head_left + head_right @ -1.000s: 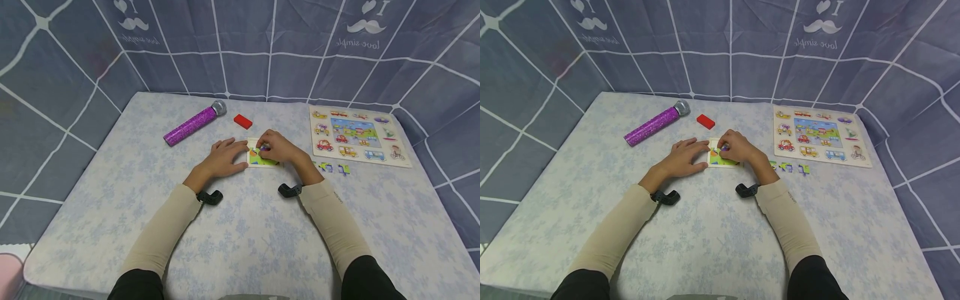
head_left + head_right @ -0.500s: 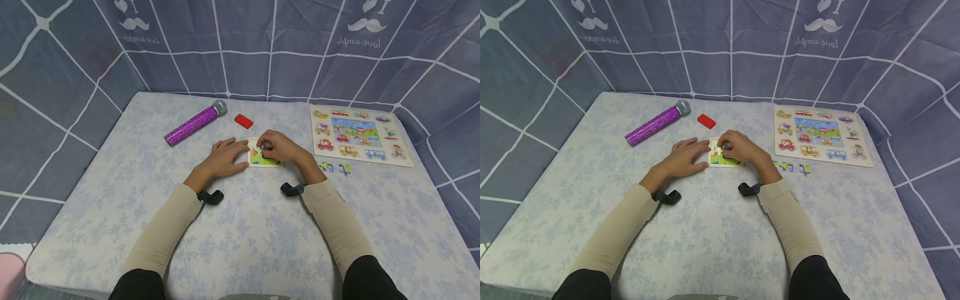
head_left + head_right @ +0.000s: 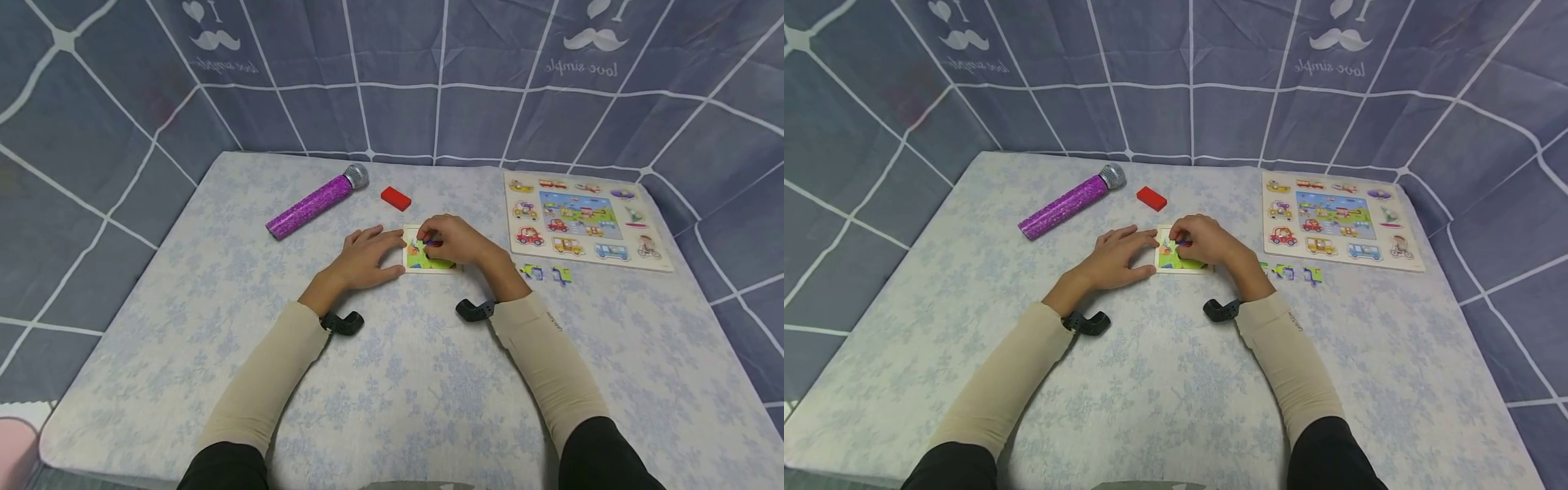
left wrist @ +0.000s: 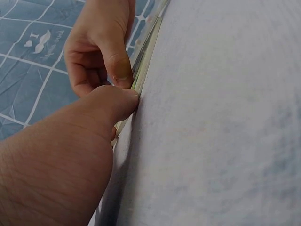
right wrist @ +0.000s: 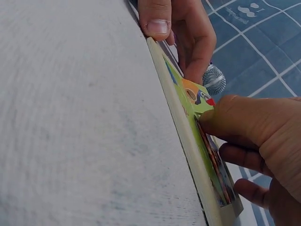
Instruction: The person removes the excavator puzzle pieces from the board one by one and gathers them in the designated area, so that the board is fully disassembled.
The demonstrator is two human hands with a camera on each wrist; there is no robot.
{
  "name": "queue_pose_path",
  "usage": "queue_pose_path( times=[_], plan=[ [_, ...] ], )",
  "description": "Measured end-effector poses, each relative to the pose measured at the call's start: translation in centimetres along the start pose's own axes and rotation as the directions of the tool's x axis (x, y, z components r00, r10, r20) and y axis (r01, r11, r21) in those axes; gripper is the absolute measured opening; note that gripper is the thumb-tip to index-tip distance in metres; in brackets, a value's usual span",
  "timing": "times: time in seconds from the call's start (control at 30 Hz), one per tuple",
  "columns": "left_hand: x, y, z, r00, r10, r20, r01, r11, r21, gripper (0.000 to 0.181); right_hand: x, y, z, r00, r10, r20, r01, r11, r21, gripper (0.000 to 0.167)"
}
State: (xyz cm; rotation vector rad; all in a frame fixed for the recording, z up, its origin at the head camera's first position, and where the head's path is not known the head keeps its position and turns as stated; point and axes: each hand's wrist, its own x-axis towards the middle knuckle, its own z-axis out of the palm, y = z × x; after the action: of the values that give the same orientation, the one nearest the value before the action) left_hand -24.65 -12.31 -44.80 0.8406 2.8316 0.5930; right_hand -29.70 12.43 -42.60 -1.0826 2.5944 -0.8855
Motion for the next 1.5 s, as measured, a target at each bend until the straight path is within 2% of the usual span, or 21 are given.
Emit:
queue_pose_path(
  times=[0.3, 0.73, 0.93, 1.07, 1.27, 1.5],
  plan=[
    [-0.2, 0.0, 0.0, 1.0, -0.002, -0.007, 0.002, 1.0, -0.007, 0.057, 0.3, -0.5, 0.1, 1.0, 0.03, 0.001, -0.03, 0.998, -0.059, 0.021],
    [-0.1, 0.1, -0.1, 1.0, 0.0, -0.006, 0.0, 1.0, -0.021, 0.056, -0.2, -0.8, 0.0, 0.999, -0.039, -0.019, 0.037, 0.995, -0.098, 0.026],
    [-0.1, 0.0, 0.0, 1.0, 0.003, -0.004, -0.003, 1.0, -0.019, 0.056, -0.1, -1.1, 0.0, 1.0, -0.003, -0.004, 0.002, 0.989, -0.149, 0.026],
    [-0.2, 0.1, 0.0, 1.0, 0.002, -0.003, -0.002, 1.0, -0.023, 0.056, -0.1, -1.2, 0.1, 1.0, 0.0, -0.024, -0.005, 0.98, -0.2, 0.027],
    [-0.3, 0.2, -0.2, 1.0, 0.0, -0.003, 0.0, 1.0, -0.028, 0.056, -0.1, -1.1, 0.2, 0.997, -0.035, -0.066, 0.022, 0.981, -0.193, 0.026],
    [-0.3, 0.1, -0.1, 1.0, 0.003, -0.009, -0.003, 1.0, -0.031, 0.056, -0.1, -1.0, 0.3, 0.998, -0.047, -0.037, 0.039, 0.983, -0.182, 0.023]
  ],
)
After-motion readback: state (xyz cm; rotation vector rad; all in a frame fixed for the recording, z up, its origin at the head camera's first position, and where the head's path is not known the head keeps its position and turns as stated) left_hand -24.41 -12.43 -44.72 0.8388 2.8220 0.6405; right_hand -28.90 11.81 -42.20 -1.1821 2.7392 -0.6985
